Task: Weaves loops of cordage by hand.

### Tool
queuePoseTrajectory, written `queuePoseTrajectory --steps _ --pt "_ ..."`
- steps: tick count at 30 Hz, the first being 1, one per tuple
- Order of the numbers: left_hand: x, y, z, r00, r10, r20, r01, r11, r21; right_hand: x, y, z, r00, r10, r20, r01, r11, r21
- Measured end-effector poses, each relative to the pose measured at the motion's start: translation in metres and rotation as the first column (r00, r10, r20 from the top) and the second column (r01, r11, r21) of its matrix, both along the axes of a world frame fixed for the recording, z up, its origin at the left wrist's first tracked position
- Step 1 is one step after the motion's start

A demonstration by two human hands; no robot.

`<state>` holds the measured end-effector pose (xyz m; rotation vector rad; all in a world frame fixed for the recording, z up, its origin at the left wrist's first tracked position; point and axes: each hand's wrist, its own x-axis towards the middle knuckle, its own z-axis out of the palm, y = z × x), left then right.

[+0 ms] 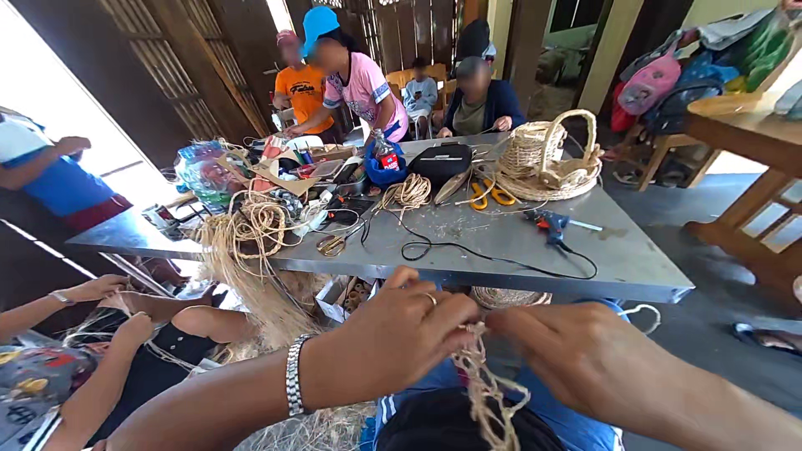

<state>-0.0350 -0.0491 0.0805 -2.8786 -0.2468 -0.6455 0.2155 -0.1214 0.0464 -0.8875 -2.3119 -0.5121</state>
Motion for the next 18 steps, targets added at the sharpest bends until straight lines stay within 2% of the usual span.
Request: queuePoseTrajectory --steps 3,6,13,18 --pt "-0.003 0.008 0.001 0.999 0.008 0.05 0.001 0.984 -0.176 -0.004 0.008 0.001 0.999 0.006 -0.041 -0.008 0.999 -0.045" --pt "-0.003 0.008 0.003 0.996 0.009 0.093 0.011 0.976 -0.218 -0.012 0.014 0.002 0.997 -0.002 -0.078 -0.004 0.997 -0.071" --pt "-0.003 0.003 0.005 0.997 0.018 0.071 -0.005 0.983 -0.186 -0.014 0.009 0.006 0.998 -0.007 -0.057 0.005 1.0 -0.027" --pt "0.0 -0.001 0.002 0.994 0.041 0.105 -0.04 0.999 -0.01 -0.013 0.004 0.007 0.999 -0.008 -0.037 0.008 1.0 0.002"
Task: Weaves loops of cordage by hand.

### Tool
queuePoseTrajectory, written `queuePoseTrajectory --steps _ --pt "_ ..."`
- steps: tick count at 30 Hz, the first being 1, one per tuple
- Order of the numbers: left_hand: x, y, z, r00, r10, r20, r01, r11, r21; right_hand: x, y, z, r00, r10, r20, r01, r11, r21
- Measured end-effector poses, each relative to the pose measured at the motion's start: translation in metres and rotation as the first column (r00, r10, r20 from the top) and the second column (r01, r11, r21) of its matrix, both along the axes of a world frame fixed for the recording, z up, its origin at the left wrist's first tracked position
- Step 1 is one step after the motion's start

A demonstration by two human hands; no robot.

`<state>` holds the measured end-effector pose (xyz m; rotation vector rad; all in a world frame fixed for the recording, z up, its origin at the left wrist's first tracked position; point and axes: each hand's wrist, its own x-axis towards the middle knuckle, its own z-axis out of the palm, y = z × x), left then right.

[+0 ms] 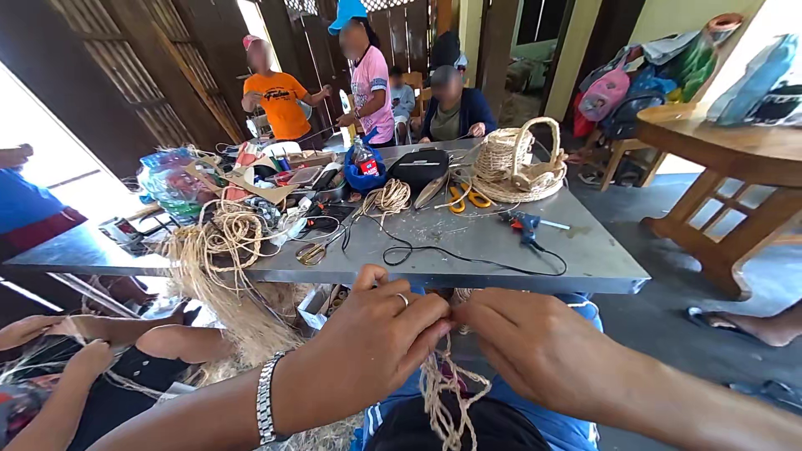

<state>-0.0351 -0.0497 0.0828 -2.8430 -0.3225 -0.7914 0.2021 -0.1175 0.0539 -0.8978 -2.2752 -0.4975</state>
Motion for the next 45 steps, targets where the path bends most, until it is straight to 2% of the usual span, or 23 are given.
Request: queuePoseTrajectory --steps 5,10,16,21,24,25,27,29,31,36,39,41,43,45 --pt "0.002 -0.007 0.001 0.994 -0.077 -0.072 0.087 0.986 0.144 0.007 -0.011 0.003 0.996 0.046 0.081 -0.046 0.999 0.001" --pt "0.002 -0.019 0.007 0.963 -0.239 -0.122 0.259 0.947 0.188 0.02 -0.032 0.002 0.984 0.117 0.131 -0.115 0.993 -0.022" --pt "0.008 -0.031 0.007 0.912 -0.379 -0.158 0.407 0.884 0.229 0.03 -0.057 0.0 0.975 0.125 0.182 -0.129 0.992 0.01" --pt "0.015 -0.025 0.0 0.909 -0.381 -0.166 0.41 0.89 0.199 0.037 -0.058 -0.007 0.978 0.098 0.182 -0.099 0.995 -0.006" --pt "0.02 -0.007 -0.005 0.951 -0.284 -0.125 0.302 0.941 0.155 0.045 -0.042 -0.01 0.995 0.045 0.085 -0.041 0.998 -0.049" --pt "0.022 0.004 -0.006 0.971 -0.221 -0.087 0.23 0.967 0.114 0.052 -0.034 -0.007 0.999 0.0 0.034 0.003 0.998 -0.069" --pt "0.024 0.029 -0.001 0.997 -0.083 -0.007 0.082 0.993 -0.09 0.067 -0.014 0.003 0.991 -0.121 -0.054 0.113 0.984 -0.137" --pt "0.025 0.053 0.002 0.996 0.033 0.081 -0.007 0.951 -0.308 0.083 0.011 0.012 0.968 -0.208 -0.143 0.18 0.966 -0.187" --pt "0.025 0.069 -0.003 0.981 0.107 0.162 -0.019 0.883 -0.469 0.096 0.033 0.013 0.942 -0.27 -0.2 0.236 0.955 -0.18" --pt "0.023 0.082 -0.023 0.931 0.254 0.262 -0.062 0.818 -0.571 0.107 0.059 -0.006 0.919 -0.335 -0.206 0.3 0.936 -0.187" --pt "0.024 0.081 -0.029 0.914 0.28 0.294 -0.049 0.795 -0.605 0.102 0.064 -0.016 0.899 -0.388 -0.203 0.359 0.919 -0.165" --pt "0.028 0.077 -0.032 0.913 0.275 0.302 -0.028 0.779 -0.626 0.093 0.069 -0.017 0.879 -0.39 -0.276 0.376 0.921 -0.103" --pt "0.032 0.074 -0.035 0.918 0.263 0.296 0.007 0.737 -0.676 0.081 0.077 -0.013 0.87 -0.305 -0.389 0.305 0.95 -0.062" --pt "0.036 0.073 -0.037 0.92 0.258 0.294 0.049 0.67 -0.741 0.067 0.083 -0.011 0.811 -0.196 -0.551 0.135 0.98 -0.149"
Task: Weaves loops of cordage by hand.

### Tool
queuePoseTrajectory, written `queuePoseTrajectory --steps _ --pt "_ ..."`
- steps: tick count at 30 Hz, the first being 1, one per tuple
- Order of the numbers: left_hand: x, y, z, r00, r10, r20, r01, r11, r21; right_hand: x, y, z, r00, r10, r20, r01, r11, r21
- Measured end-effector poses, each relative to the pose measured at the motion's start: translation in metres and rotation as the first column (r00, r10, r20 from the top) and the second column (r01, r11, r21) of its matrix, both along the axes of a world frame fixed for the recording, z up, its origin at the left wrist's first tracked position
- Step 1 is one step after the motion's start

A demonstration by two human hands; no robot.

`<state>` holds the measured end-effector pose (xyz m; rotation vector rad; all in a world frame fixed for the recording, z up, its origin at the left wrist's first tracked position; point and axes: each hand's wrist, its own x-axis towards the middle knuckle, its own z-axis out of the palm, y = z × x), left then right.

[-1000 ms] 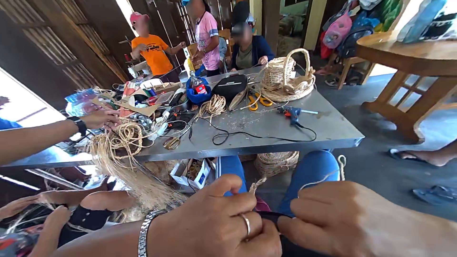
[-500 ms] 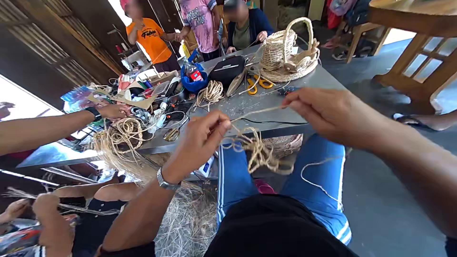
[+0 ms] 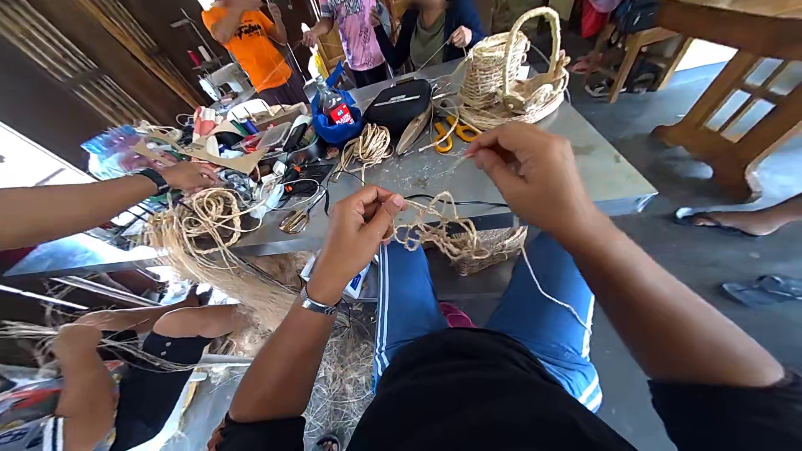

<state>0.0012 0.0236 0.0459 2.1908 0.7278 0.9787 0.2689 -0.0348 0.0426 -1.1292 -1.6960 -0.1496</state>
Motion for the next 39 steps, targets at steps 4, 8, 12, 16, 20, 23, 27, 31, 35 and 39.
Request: queuePoseTrajectory --steps 4,8,12,16,20,23,27,31,35,39 --pt "0.007 0.008 -0.004 0.996 -0.032 0.079 0.042 0.991 -0.126 -0.023 0.008 0.0 0.679 0.343 -0.649 -0.499 0.864 -0.066" --pt "0.006 0.014 -0.011 0.99 -0.036 0.135 0.059 0.983 -0.175 -0.03 0.006 -0.018 0.606 0.392 -0.692 -0.623 0.775 -0.106" --pt "0.005 0.012 -0.016 0.986 -0.045 0.16 0.078 0.976 -0.204 -0.032 -0.001 -0.026 0.774 0.392 -0.497 -0.489 0.869 -0.075" --pt "0.005 0.01 -0.022 0.961 -0.115 0.253 0.174 0.958 -0.226 -0.034 -0.001 -0.026 0.779 0.38 -0.498 -0.479 0.874 -0.083" --pt "0.01 0.008 -0.028 0.89 -0.145 0.432 0.311 0.886 -0.343 -0.037 -0.012 -0.025 0.822 0.337 -0.459 -0.465 0.862 -0.199" --pt "0.012 0.005 -0.03 0.859 -0.138 0.493 0.365 0.841 -0.399 -0.038 -0.018 -0.025 0.81 0.359 -0.464 -0.505 0.829 -0.239" --pt "0.008 0.005 -0.032 0.874 -0.1 0.475 0.339 0.827 -0.449 -0.036 -0.019 -0.029 0.8 0.384 -0.46 -0.533 0.807 -0.253" --pt "0.0 0.008 -0.032 0.885 -0.137 0.446 0.368 0.793 -0.486 -0.035 -0.014 -0.033 0.879 0.334 -0.341 -0.425 0.873 -0.239" --pt "-0.006 0.005 -0.033 0.854 -0.22 0.472 0.467 0.726 -0.506 -0.039 -0.008 -0.036 0.852 0.288 -0.438 -0.42 0.874 -0.243" --pt "-0.011 0.012 -0.052 0.787 -0.44 0.432 0.579 0.768 -0.273 -0.043 -0.003 -0.035 0.832 0.264 -0.487 -0.406 0.889 -0.211"
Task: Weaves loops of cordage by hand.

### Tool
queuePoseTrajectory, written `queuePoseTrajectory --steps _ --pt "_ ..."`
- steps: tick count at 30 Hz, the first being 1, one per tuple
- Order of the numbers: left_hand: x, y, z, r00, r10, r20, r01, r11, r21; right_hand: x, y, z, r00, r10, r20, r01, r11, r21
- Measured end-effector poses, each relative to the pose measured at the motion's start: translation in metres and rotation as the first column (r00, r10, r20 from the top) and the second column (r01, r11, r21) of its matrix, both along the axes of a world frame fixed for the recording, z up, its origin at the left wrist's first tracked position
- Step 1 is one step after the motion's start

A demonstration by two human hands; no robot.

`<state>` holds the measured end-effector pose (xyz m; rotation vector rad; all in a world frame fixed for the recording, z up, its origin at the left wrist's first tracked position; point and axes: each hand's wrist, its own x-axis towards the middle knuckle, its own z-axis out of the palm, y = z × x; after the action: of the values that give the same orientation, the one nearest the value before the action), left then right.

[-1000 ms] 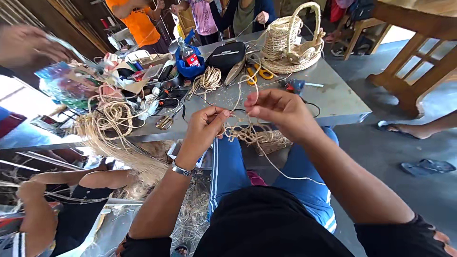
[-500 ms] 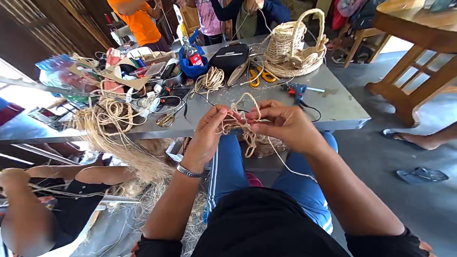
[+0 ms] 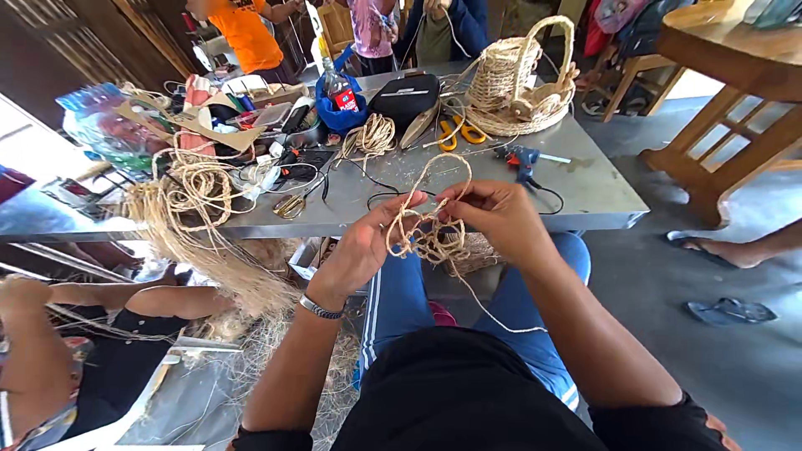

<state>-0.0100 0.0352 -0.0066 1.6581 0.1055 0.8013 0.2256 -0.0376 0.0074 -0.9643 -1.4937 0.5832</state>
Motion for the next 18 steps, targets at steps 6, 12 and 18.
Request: queuePoseTrajectory --steps 6,12,18 --pt "0.024 -0.016 -0.017 0.894 0.435 0.103 -0.448 0.871 0.204 -0.016 -0.005 -0.001 0.999 0.004 -0.043 -0.006 0.999 -0.05" --pt "0.039 -0.016 -0.014 0.836 0.531 0.136 -0.546 0.829 0.123 -0.02 -0.001 -0.005 0.988 0.057 -0.143 -0.074 0.991 -0.112" --pt "0.034 -0.016 -0.02 0.833 0.552 0.038 -0.553 0.829 0.076 -0.022 0.002 -0.003 0.953 0.106 -0.284 -0.152 0.978 -0.145"
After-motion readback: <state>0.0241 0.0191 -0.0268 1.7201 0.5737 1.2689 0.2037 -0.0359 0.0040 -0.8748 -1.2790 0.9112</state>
